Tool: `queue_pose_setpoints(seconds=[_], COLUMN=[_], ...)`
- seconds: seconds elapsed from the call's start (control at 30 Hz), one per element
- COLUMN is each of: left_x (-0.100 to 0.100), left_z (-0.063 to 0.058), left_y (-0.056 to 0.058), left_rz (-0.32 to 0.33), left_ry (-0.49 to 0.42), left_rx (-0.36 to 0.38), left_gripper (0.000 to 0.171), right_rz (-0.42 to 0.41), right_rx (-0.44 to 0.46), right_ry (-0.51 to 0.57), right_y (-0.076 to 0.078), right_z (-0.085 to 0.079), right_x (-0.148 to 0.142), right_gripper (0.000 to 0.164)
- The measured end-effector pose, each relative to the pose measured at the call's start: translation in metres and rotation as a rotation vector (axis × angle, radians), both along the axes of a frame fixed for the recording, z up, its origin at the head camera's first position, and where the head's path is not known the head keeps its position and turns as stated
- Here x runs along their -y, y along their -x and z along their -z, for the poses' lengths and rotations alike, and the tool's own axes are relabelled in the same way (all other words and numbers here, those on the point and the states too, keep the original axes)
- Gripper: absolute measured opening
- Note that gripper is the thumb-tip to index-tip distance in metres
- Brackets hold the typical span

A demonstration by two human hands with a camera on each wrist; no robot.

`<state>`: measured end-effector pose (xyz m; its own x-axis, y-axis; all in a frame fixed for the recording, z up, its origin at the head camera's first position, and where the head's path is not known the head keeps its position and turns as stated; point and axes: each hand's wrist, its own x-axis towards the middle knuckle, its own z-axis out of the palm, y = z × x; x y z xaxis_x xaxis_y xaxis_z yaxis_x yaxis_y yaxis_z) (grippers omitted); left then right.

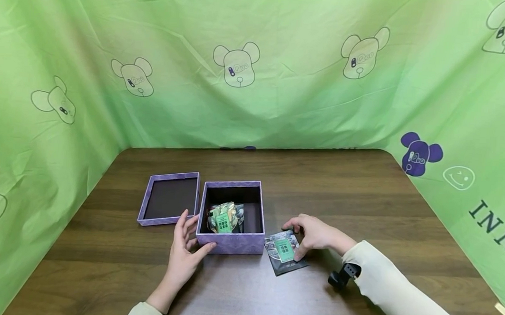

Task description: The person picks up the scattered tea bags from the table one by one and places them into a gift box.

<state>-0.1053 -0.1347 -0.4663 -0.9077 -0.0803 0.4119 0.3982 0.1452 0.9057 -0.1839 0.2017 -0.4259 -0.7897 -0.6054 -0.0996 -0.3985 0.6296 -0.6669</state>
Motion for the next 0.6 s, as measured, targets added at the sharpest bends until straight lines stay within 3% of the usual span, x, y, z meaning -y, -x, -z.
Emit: queue_pose_setpoints(seconds=[0.13,0.3,0.4,0.6], left_x=[0.0,0.0,0.0,0.0], left_z=[0.001,0.002,0.002,0.001], left_y=[0.0,0.0,0.001,0.001], left_rz=[-0.001,-0.003,-0.002,-0.001], left_ry=[-0.001,0.001,0.001,0.002], left_rx=[0.001,0.005,0.005,0.009], left_gripper=[0.095,0.095,0.096,0.095], right_rz=[0.015,0.04,0.035,0.01], right_rx=[-0.042,-0.052,0.005,0.225], right_ry=[-0.025,0.026,0.097,0.278], right_y=[-0.004,-0.003,0.0,0.006], right_z=[0.003,0.005,0.006,0.003], right_x=[0.001,0.0,-0.003,-0.008], right_gripper=[0.068,0.063,0.058,0.045])
